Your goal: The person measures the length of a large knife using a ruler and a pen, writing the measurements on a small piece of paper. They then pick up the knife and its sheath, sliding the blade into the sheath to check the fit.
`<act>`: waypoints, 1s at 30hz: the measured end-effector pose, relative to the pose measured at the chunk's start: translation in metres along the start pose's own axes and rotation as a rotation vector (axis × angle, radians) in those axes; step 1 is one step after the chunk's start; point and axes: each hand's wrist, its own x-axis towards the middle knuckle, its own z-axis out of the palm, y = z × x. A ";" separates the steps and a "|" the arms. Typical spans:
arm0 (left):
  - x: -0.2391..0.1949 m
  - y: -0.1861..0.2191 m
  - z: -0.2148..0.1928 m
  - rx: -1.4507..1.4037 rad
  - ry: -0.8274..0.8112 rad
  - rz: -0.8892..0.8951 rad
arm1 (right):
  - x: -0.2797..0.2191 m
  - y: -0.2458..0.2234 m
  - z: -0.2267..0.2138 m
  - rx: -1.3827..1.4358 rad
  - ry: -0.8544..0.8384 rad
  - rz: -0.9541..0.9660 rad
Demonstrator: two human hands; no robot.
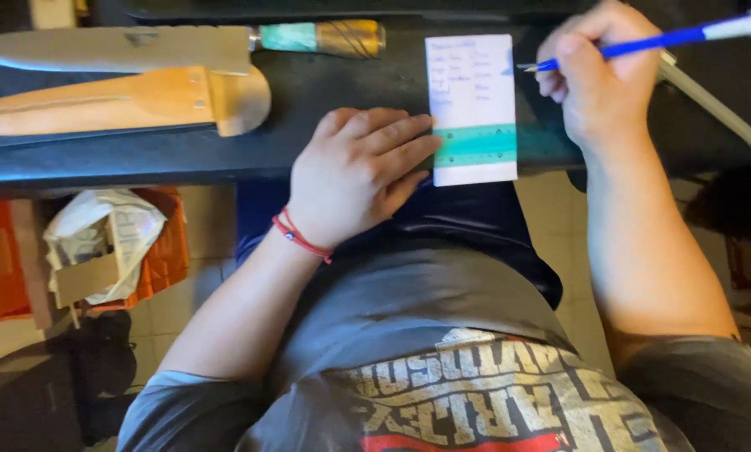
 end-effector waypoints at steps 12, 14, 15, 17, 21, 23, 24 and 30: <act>0.003 0.002 -0.004 -0.166 -0.038 -0.147 | -0.032 -0.058 0.003 -0.633 -0.326 -0.481; 0.007 0.002 -0.011 -0.296 -0.027 -0.154 | -0.042 -0.062 0.004 -0.702 -0.341 -0.453; 0.010 0.001 -0.014 -0.428 -0.011 -0.169 | -0.045 -0.064 0.004 -0.770 -0.368 -0.424; 0.012 0.007 -0.023 -0.425 -0.009 -0.159 | -0.050 -0.061 0.000 -0.809 -0.332 -0.453; 0.011 0.013 -0.033 -0.390 0.021 -0.061 | -0.054 -0.058 -0.001 -0.838 -0.314 -0.464; 0.011 0.007 -0.042 -0.289 0.005 -0.031 | -0.050 -0.051 -0.005 -0.804 -0.303 -0.497; 0.011 0.003 -0.047 -0.188 -0.006 0.005 | -0.047 -0.047 -0.007 -0.775 -0.290 -0.534; -0.001 -0.034 -0.071 -0.048 0.077 -0.057 | -0.039 -0.030 -0.025 -0.845 -0.285 -0.478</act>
